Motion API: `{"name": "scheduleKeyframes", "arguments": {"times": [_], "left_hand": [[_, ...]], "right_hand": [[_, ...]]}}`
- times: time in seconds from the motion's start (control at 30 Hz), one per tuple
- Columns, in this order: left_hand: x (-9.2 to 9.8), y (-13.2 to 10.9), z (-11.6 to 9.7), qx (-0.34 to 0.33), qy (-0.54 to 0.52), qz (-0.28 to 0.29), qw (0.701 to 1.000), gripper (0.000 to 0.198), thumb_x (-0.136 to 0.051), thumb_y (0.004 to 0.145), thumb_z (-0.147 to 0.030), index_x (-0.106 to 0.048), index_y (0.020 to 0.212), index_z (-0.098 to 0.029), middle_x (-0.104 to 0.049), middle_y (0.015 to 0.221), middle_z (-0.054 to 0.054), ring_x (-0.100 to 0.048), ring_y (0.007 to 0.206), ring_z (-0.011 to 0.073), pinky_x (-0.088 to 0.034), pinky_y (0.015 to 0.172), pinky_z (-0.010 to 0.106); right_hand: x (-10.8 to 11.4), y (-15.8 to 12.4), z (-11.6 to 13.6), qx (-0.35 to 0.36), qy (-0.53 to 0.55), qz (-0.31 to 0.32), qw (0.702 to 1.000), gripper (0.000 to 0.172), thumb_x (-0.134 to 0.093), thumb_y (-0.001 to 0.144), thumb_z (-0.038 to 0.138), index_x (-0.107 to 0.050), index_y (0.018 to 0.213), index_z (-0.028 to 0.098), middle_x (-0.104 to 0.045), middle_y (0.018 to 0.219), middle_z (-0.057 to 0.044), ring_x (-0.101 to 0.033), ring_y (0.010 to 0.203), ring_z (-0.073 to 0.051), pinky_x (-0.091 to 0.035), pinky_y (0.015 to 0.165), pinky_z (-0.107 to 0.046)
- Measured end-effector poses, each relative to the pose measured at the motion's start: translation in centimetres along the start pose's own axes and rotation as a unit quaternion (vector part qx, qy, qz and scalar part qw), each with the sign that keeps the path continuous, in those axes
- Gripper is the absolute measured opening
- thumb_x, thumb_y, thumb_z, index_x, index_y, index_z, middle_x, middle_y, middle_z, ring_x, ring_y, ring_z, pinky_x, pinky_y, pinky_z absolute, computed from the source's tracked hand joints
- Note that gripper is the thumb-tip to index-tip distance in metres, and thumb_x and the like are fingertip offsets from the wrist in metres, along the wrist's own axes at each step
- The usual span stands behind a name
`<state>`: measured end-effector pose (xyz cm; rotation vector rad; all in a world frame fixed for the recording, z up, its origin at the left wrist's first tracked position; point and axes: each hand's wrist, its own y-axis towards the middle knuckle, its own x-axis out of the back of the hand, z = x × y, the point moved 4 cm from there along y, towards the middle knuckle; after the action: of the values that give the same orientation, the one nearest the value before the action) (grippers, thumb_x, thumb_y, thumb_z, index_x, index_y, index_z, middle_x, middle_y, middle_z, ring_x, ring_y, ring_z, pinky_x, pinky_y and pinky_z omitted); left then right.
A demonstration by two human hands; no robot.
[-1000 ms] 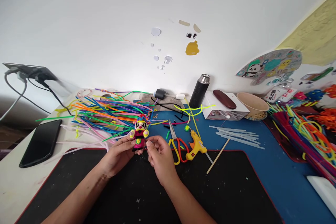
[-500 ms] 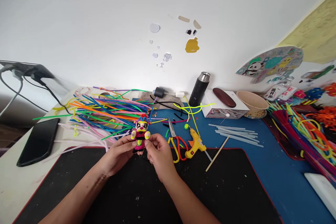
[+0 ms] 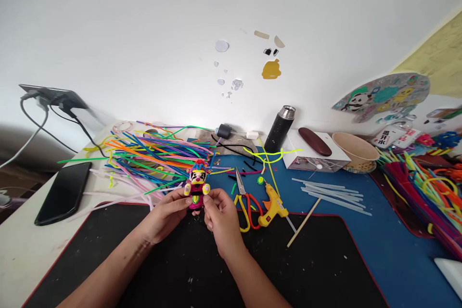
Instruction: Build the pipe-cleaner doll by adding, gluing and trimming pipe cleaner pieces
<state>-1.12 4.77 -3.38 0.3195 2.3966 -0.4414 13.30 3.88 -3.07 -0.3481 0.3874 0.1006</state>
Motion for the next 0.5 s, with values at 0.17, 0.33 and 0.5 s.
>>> {"name": "scheduleKeyframes", "arguments": {"times": [0.17,0.33,0.5], "left_hand": [[0.5,0.3,-0.5,-0.022,-0.014,-0.021,0.999,0.027,-0.092,0.076,-0.027,-0.085,0.100,-0.015,-0.077,0.087,0.009,-0.063,0.076,0.0171,-0.050,0.074,0.030],[0.9,0.3,-1.0,-0.037,-0.019,-0.047,0.998,0.027,-0.094,0.073,-0.028,-0.085,0.095,-0.014,-0.078,0.085,0.011,-0.064,0.075,0.0181,-0.049,0.072,0.031],[1.2,0.4,-1.3,-0.043,-0.031,-0.074,0.996,0.030,-0.096,0.069,-0.029,-0.085,0.093,-0.016,-0.078,0.085,0.010,-0.066,0.077,0.0193,-0.049,0.072,0.031]], "right_hand": [[0.5,0.0,0.1,0.009,-0.004,-0.026,1.000,0.055,-0.088,0.074,0.067,-0.064,0.087,0.019,-0.044,0.056,0.011,-0.029,0.042,-0.004,-0.015,0.040,-0.019],[0.6,-0.3,0.1,0.007,-0.004,-0.028,1.000,0.056,-0.088,0.074,0.068,-0.064,0.086,0.020,-0.044,0.057,0.010,-0.029,0.043,-0.005,-0.016,0.041,-0.019],[0.7,-0.6,-0.5,0.008,-0.017,-0.022,1.000,0.054,-0.086,0.077,0.069,-0.064,0.087,0.020,-0.044,0.058,0.009,-0.029,0.046,-0.005,-0.018,0.042,-0.020]]}}
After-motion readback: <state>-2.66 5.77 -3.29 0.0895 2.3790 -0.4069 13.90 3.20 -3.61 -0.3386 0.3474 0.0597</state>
